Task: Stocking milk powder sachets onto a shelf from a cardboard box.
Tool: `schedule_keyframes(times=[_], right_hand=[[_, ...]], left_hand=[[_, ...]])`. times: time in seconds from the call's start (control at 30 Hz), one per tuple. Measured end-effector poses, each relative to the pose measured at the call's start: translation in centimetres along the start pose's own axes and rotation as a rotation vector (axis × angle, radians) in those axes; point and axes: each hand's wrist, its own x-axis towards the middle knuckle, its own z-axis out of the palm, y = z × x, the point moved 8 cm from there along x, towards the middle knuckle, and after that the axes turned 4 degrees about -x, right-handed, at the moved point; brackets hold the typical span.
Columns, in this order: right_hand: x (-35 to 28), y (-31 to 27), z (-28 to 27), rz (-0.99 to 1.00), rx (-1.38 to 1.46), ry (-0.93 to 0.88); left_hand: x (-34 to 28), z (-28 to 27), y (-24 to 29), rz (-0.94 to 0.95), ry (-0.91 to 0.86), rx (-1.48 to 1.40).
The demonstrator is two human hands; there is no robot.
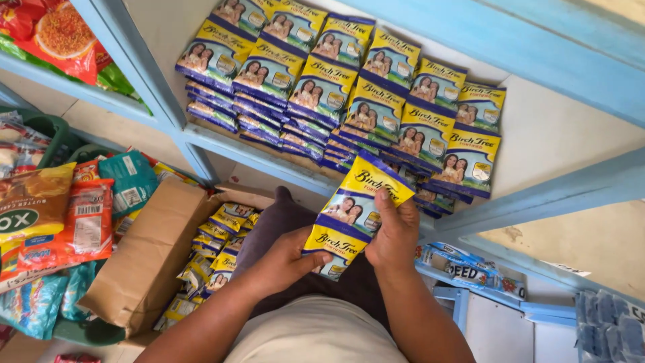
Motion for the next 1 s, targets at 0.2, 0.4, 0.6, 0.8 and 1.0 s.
schedule_keyframes(times=[0.2,0.4,0.6,0.8,1.0], right_hand=[[0.0,0.6,-0.8,0.035,0.005,-0.028],[-1.5,-1.7,2.0,-0.037,-0.205,-0.211],[-2.9,-3.5,4.2,-0.299,-0.631,-0.459],[-2.1,-2.8,1.5,-0.071,-0.271,-0.452],[-3.9,2.9,-4.0,0.345,-0.372,-0.511]], left_hand=[[-0.4,-0.5,1.0,0.005,0.015,0.157],[-0.5,-1.1,3.0,0.079,0.009,0.079],[0.7,-1.8,7.8,0.173,0.112,0.418],[2.6,0.1,10.0,0.163,0.113,0.396],[7.2,0.2,12.0,0.271,0.080,0.104]])
